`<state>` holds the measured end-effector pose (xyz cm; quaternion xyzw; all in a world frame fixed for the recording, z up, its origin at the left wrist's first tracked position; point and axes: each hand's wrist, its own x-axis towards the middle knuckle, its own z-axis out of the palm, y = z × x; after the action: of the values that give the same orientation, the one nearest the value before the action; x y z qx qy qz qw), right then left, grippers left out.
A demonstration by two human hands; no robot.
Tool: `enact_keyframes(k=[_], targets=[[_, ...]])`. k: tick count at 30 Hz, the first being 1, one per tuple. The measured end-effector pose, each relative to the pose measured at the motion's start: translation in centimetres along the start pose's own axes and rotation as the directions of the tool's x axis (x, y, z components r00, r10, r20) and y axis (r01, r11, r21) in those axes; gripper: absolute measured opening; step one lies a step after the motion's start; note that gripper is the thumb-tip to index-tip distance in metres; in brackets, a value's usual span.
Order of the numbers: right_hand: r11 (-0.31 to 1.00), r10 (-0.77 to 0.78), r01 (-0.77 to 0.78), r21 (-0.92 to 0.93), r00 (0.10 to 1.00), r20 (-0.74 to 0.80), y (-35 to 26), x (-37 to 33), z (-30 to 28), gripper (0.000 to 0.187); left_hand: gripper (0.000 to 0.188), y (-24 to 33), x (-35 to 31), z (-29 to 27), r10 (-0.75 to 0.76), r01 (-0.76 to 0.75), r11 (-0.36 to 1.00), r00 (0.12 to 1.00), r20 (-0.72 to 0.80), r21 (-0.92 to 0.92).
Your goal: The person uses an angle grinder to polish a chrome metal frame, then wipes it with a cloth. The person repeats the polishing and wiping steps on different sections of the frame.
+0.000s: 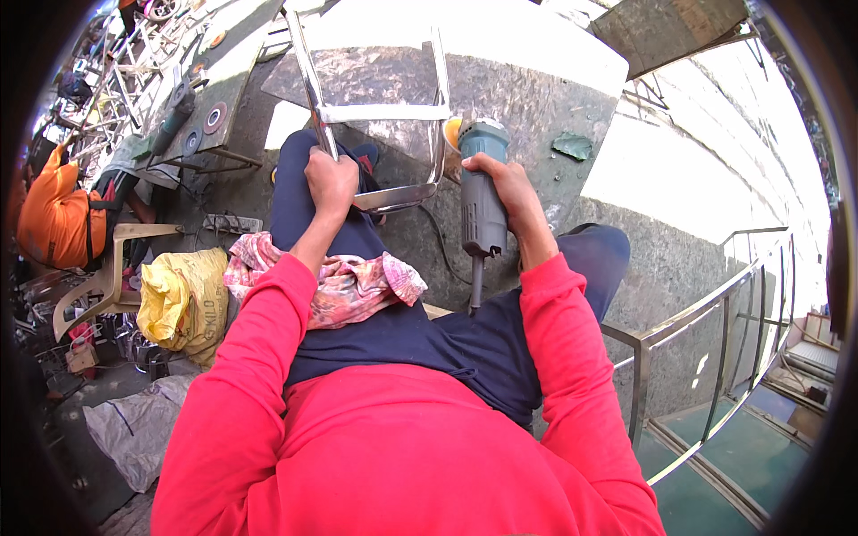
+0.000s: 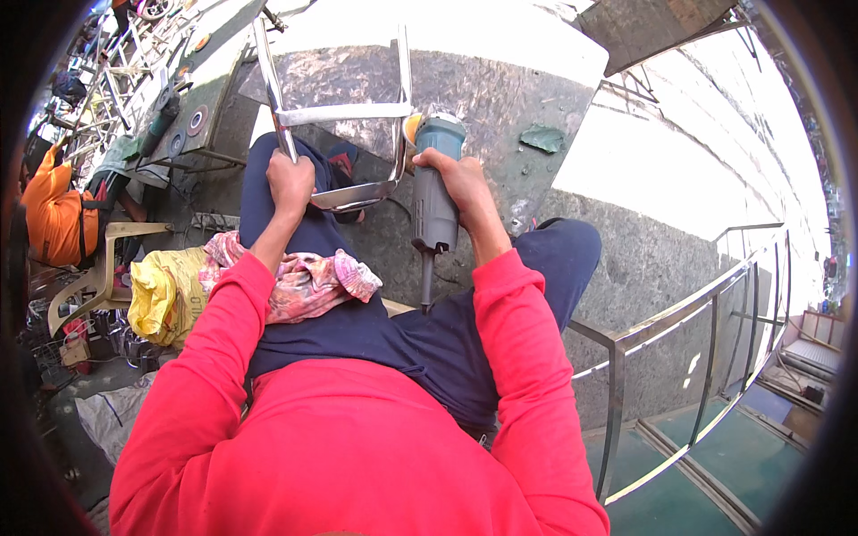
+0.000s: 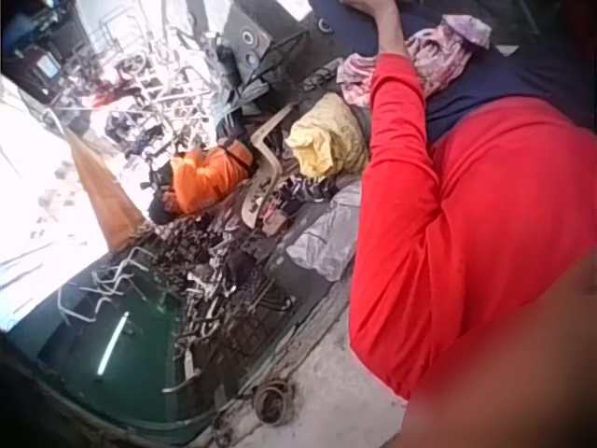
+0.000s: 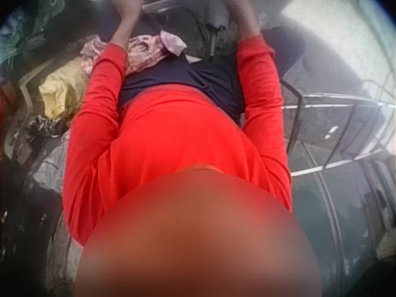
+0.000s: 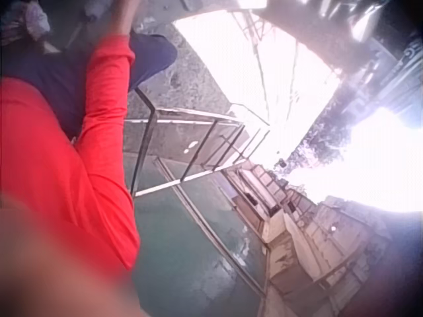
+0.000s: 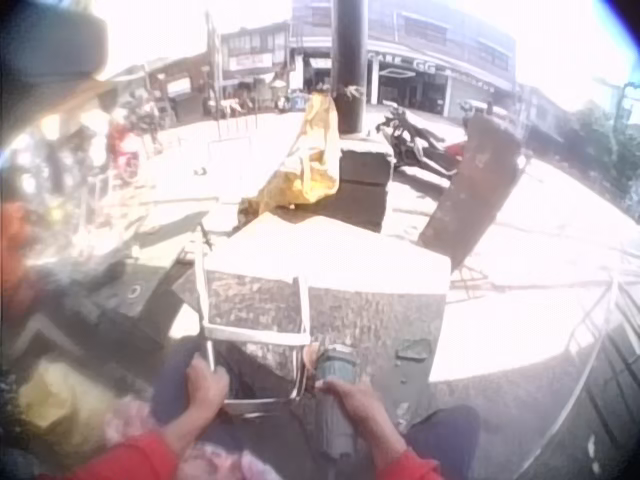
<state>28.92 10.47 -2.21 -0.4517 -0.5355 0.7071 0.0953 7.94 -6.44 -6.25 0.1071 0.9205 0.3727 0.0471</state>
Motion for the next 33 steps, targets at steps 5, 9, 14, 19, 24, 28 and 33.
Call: enact_keyframes(k=[5, 9, 14, 19, 24, 28, 33], targets=[[1.0, 0.005, -0.005, -0.001, 1.0, 0.014, 0.2, 0.5, -0.1, 0.038, 0.026, -0.1, 0.2, 0.0, -0.005, 0.005, 1.0, 1.0, 0.011, 0.001], [1.0, 0.006, -0.006, -0.027, 1.0, 0.006, 0.5, 1.3, -0.4, 0.038, 0.026, -0.2, 0.2, 0.0, 0.011, -0.011, 1.0, 1.0, 0.013, 0.006], [1.0, 0.022, -0.021, -0.007, 1.0, 0.012, 0.6, 2.0, -0.7, 0.046, 0.026, -0.7, 0.4, 0.2, 0.024, -0.025, 1.0, 0.999, 0.021, 0.015], [1.0, 0.022, -0.022, -0.014, 1.0, 0.011, 0.3, 2.1, -0.7, 0.046, 0.024, -0.7, 0.3, 0.2, 0.077, -0.076, 0.996, 0.997, -0.023, 0.036], [0.999, 0.018, -0.018, -0.03, 1.0, -0.014, 0.1, 1.7, -0.3, 0.036, 0.025, -0.1, -0.3, -0.1, 0.039, -0.039, 0.999, 0.999, 0.0, 0.018], [0.999, -0.001, -0.001, -0.051, 0.999, -0.033, 0.3, 1.1, 0.1, 0.037, 0.024, 0.1, -0.6, -0.1, 0.034, -0.034, 0.999, 0.999, -0.002, 0.02], [0.999, 0.005, -0.006, -0.046, 1.0, -0.015, 0.2, 0.4, 0.3, 0.038, 0.025, 0.2, -0.9, -0.1, 0.059, -0.059, 0.998, 0.998, -0.003, 0.007]])
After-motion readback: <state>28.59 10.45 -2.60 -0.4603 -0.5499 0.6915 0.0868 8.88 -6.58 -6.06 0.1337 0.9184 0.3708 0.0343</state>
